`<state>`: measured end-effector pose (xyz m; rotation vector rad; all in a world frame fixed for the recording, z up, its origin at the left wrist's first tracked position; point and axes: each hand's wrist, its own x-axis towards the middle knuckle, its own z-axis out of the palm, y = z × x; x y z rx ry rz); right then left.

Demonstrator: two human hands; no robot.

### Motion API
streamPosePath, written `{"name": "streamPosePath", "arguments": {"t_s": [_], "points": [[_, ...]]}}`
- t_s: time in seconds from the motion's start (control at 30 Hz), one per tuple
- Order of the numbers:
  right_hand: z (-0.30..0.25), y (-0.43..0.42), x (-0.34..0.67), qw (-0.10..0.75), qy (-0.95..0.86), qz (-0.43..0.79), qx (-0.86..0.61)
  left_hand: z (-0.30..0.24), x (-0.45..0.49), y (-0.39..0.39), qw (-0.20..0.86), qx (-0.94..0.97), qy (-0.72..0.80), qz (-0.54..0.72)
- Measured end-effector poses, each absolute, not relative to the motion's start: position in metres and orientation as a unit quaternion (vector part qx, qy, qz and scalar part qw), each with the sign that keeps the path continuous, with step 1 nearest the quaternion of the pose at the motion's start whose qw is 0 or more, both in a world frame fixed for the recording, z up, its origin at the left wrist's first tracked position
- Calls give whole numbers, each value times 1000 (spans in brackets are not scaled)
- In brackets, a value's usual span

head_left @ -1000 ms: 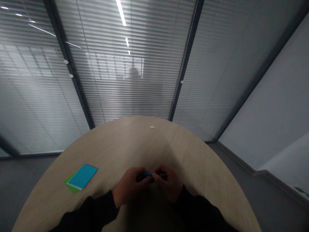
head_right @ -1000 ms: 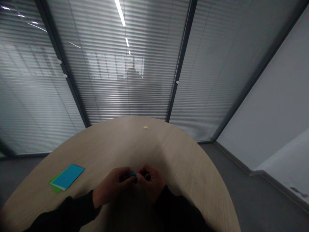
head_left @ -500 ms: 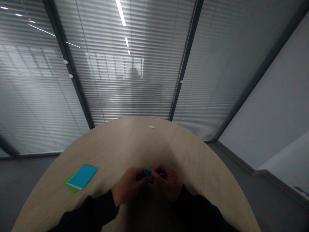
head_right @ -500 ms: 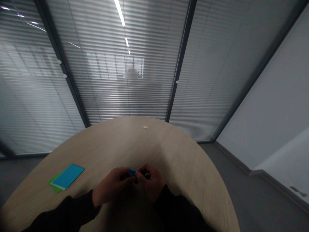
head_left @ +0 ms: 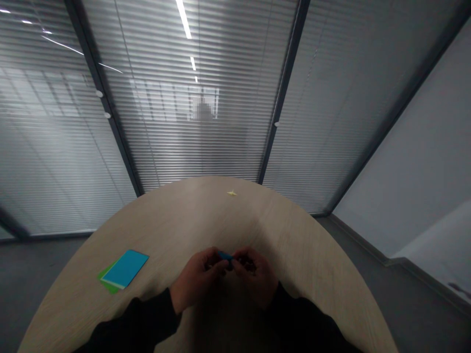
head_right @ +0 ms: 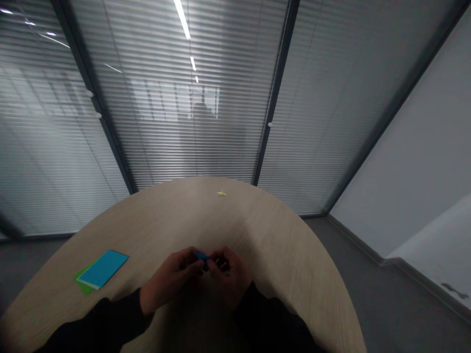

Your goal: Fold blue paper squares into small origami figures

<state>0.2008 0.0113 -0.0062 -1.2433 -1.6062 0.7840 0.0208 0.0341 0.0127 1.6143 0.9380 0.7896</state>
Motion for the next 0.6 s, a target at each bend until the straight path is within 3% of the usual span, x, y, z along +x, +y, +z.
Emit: {"name": "streamPosePath", "arguments": {"t_s": [0.6], "points": [[-5, 15, 210, 430, -586, 511, -459, 14, 16, 35, 502, 714, 383, 303]]}}
